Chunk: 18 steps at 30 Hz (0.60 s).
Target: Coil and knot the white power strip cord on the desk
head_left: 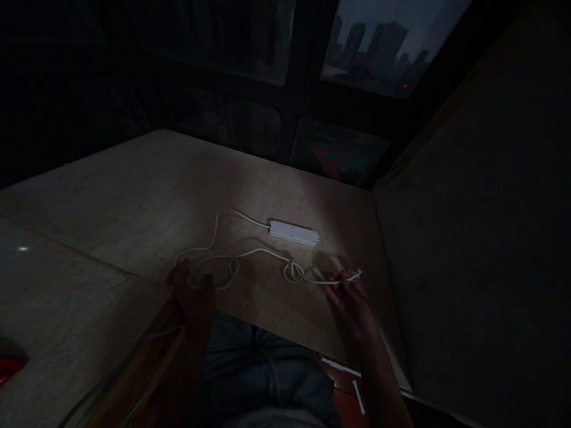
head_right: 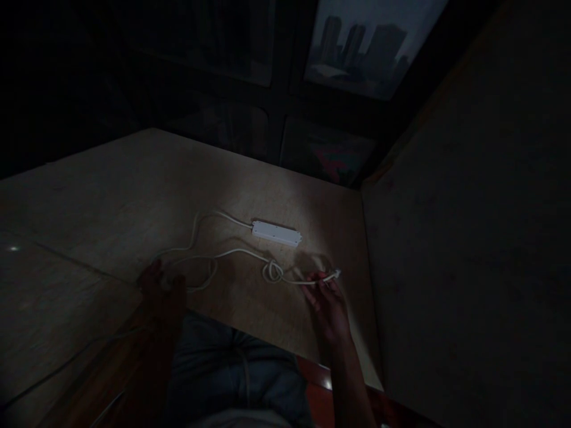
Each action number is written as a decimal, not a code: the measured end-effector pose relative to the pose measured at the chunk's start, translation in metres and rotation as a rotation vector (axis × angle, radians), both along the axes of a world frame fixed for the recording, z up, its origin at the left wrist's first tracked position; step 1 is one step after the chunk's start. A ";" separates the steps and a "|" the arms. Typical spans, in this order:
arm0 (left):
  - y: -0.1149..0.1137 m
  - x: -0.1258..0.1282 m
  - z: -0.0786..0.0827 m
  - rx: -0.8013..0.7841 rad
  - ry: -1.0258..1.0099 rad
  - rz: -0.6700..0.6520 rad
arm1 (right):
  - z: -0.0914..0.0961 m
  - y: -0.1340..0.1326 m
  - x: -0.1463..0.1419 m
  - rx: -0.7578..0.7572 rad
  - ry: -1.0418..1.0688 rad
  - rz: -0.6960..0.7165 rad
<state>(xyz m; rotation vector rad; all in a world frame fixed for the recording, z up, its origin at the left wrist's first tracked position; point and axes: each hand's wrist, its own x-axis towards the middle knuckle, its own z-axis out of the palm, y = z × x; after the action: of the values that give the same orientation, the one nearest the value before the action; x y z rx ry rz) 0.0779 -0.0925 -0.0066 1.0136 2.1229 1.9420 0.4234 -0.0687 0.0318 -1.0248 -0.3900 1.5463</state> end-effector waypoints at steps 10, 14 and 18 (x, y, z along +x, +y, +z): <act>0.019 0.089 0.041 -0.149 0.487 -0.829 | -0.007 -0.014 -0.027 -0.018 -0.043 0.079; 0.030 0.110 0.016 -0.437 0.579 -0.988 | -0.014 -0.020 -0.021 -0.035 -0.099 0.089; 0.031 0.116 0.007 -0.524 0.622 -0.978 | -0.023 -0.028 -0.011 -0.042 -0.115 0.091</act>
<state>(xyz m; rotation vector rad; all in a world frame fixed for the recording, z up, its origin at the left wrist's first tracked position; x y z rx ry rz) 0.1939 -0.0613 0.0005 2.1120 1.6057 0.6242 0.4127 -0.0963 0.0092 -1.1453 -0.4911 1.5862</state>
